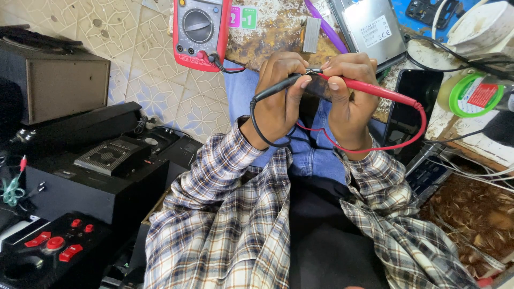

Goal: The person sits with legs crossed and uses a multimeter to test a disassembled mobile phone. They hold the phone in one hand and use the multimeter probes to touch various points on the internal circuit board and battery area.

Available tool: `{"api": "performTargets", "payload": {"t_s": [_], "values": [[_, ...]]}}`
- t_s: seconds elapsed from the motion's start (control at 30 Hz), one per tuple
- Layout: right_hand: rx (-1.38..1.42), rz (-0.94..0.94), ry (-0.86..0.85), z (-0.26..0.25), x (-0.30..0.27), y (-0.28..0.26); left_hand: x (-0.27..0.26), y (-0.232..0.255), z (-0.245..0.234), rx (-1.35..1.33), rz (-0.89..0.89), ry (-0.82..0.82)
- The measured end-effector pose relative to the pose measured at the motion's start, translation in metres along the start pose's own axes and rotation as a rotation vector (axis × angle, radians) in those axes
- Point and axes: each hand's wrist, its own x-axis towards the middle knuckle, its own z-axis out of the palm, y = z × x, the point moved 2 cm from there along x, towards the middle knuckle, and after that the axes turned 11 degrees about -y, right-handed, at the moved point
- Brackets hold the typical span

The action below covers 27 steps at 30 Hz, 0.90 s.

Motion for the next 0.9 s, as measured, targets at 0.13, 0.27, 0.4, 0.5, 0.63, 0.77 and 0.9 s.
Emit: {"api": "performTargets", "payload": {"t_s": [0.13, 0.27, 0.4, 0.5, 0.63, 0.77, 0.9], "values": [[-0.002, 0.003, -0.001, 0.0, 0.0, 0.001, 0.001, 0.001, -0.001, -0.01, 0.004, -0.007], [0.011, 0.011, 0.007, 0.0, 0.0, 0.001, 0.001, 0.001, -0.001, -0.001, 0.012, -0.002], [0.225, 0.061, 0.081, -0.002, 0.001, 0.003, 0.0, 0.0, -0.001, -0.015, 0.021, -0.005], [0.204, 0.105, 0.066, -0.009, -0.002, 0.007, 0.0, 0.0, -0.002, -0.008, 0.016, -0.017], [0.271, 0.102, 0.041, -0.009, -0.009, 0.011, 0.0, 0.002, -0.003, -0.033, 0.008, -0.032], [0.012, -0.02, -0.101, -0.013, -0.003, 0.006, -0.001, 0.001, -0.004, -0.063, 0.013, -0.024], [-0.177, -0.045, -0.206, -0.015, -0.003, 0.009, -0.001, 0.002, -0.004, -0.065, 0.008, -0.029]]}}
